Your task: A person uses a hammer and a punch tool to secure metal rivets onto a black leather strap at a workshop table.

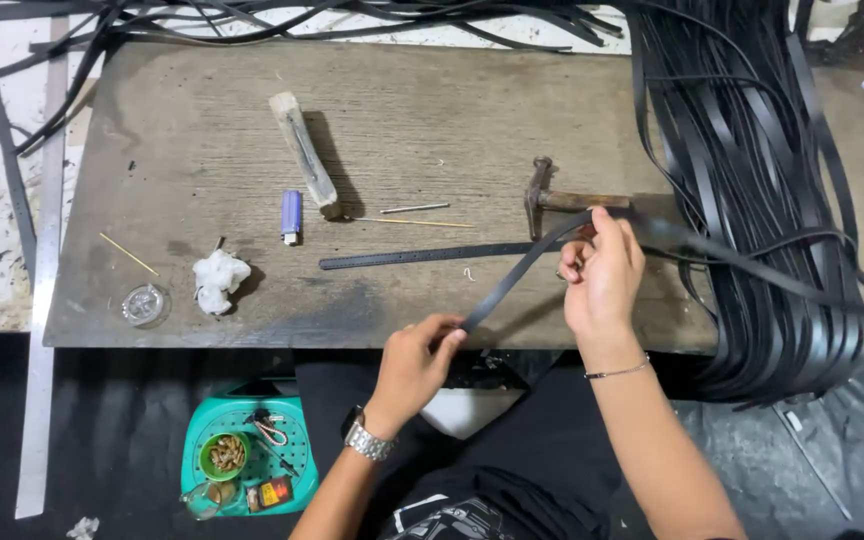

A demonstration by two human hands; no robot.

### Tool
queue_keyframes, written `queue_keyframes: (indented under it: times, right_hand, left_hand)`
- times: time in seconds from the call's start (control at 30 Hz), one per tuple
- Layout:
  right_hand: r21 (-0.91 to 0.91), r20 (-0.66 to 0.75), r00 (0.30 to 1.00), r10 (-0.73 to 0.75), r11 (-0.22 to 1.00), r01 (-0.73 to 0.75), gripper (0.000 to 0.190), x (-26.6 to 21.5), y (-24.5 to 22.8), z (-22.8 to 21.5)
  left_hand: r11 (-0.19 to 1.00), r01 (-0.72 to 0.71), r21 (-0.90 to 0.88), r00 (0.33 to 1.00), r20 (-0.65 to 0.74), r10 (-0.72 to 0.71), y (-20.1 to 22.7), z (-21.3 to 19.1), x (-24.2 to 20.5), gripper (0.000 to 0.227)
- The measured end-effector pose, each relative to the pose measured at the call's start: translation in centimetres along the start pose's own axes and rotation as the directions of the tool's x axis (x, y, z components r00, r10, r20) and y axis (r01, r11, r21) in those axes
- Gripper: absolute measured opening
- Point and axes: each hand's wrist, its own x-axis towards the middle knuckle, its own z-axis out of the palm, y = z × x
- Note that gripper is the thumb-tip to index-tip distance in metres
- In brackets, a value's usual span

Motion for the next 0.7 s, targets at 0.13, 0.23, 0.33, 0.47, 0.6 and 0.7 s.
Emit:
queue_keyframes:
  times: [0.13, 0.23, 0.33, 0.47, 0.6, 0.7]
  right_hand:
    - [-0.125, 0.052, 0.988, -0.149, 0.98, 0.154, 0.015, -2.6, -2.9, 3.8]
    - [-0.225, 0.239, 0.939, -0.246, 0.927, 0.3, 0.019, -1.5, -3.5, 5.5]
    - [-0.275, 0.505, 0.851, -0.148, 0.906, 0.321, 0.026, 2.3, -2.0, 6.4]
    - [-0.607, 0.681, 0.727, -0.086, 0.489, 0.626, 0.027, 8.7, 3.8, 5.5]
    - [-0.718, 0.689, 0.717, -0.104, 0.036, 0.695, 0.036, 5.0, 4.0, 3.8]
    - [-0.516, 0.82, 0.535, -0.203, 0.142, 0.845, 0.03, 2.1, 4.7, 1.4]
  left_hand:
    - [1.0, 0.018, 0.005, 1.0, 0.016, -0.018, 0.6, 0.5, 0.0, 0.016]
    - [0.998, 0.027, -0.053, 0.999, 0.022, -0.026, 2.0, 0.3, 0.4, 0.014]
    - [0.998, 0.064, 0.001, 0.997, 0.041, -0.064, 1.4, 1.1, 1.3, 0.019]
    - [0.953, 0.17, 0.249, 0.981, 0.052, -0.188, 1.1, 2.1, 2.5, 0.029]
    - [0.893, 0.136, 0.428, 0.986, 0.032, -0.165, 2.5, 2.5, 3.0, 0.028]
    - [0.861, 0.076, 0.503, 0.993, 0.037, -0.109, 1.7, 3.1, 3.2, 0.028]
